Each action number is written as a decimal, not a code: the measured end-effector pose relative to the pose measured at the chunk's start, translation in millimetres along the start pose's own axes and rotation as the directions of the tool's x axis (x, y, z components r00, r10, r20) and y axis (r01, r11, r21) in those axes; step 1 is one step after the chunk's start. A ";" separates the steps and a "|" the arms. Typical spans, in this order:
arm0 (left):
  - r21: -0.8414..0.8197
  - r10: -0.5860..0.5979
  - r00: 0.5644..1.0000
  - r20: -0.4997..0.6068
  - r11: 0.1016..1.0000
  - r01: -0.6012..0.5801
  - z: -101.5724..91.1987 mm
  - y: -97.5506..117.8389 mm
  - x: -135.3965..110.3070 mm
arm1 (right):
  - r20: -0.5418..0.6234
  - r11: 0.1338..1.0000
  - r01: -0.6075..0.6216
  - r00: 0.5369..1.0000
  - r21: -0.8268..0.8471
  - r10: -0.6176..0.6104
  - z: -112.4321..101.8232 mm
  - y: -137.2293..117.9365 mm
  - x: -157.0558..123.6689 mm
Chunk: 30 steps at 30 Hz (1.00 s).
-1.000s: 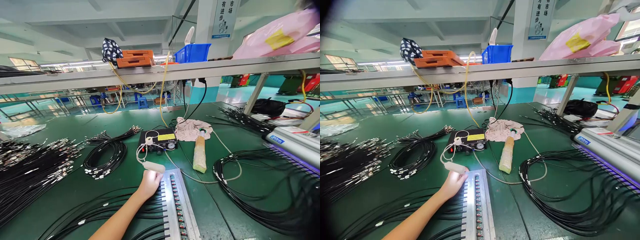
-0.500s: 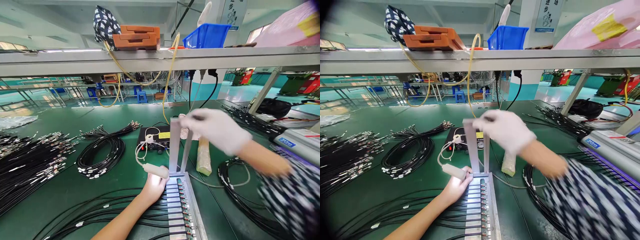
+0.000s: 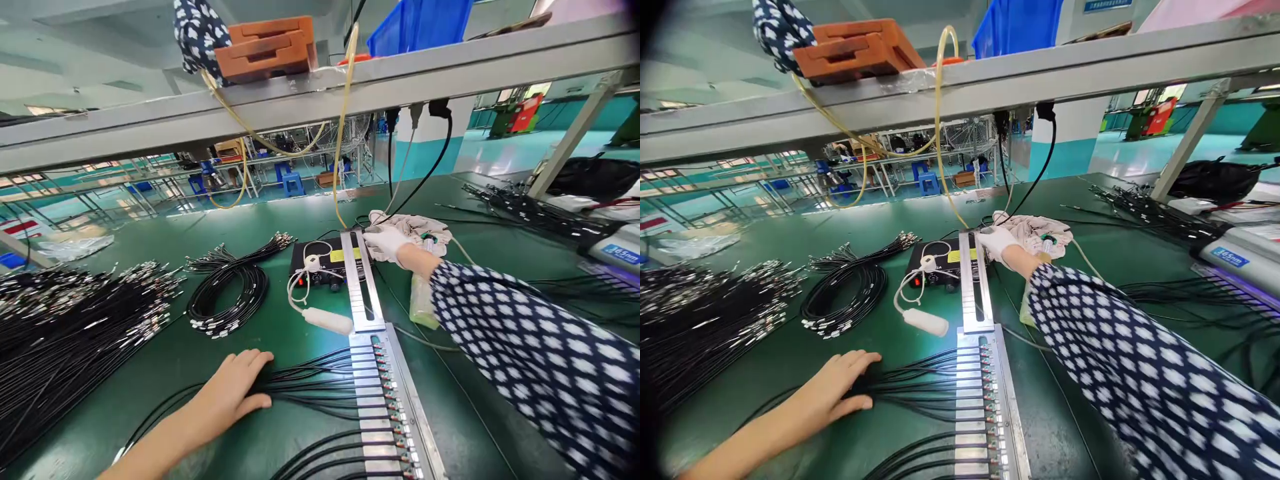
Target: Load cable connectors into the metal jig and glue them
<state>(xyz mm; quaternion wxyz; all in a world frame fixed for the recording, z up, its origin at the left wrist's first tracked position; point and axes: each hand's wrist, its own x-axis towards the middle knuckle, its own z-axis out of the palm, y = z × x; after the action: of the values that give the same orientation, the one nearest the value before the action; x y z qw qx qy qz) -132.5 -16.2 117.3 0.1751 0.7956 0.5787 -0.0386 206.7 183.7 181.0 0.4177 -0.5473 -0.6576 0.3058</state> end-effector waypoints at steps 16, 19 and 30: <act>-0.364 0.082 0.913 0.400 0.928 0.076 -83.8 55.0 18.2 | 0.036 0.904 0.142 0.990 -0.404 -0.140 31.5 93.7 -233.8; -0.421 0.117 0.928 0.354 0.906 0.046 -90.4 63.9 13.9 | 0.021 0.884 0.139 0.989 -0.446 -0.144 31.9 96.0 -232.1; -0.391 0.098 0.932 0.348 0.919 0.049 -58.1 22.9 -1.1 | 0.015 0.851 0.175 0.981 -0.496 -0.193 33.5 99.0 -231.9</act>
<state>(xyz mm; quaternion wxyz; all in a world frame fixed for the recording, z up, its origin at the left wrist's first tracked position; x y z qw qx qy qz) -119.6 -4.6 177.4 0.4347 0.7308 0.5223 -0.0646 235.1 -19.5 30.6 0.3023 -0.5758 -0.7558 0.0762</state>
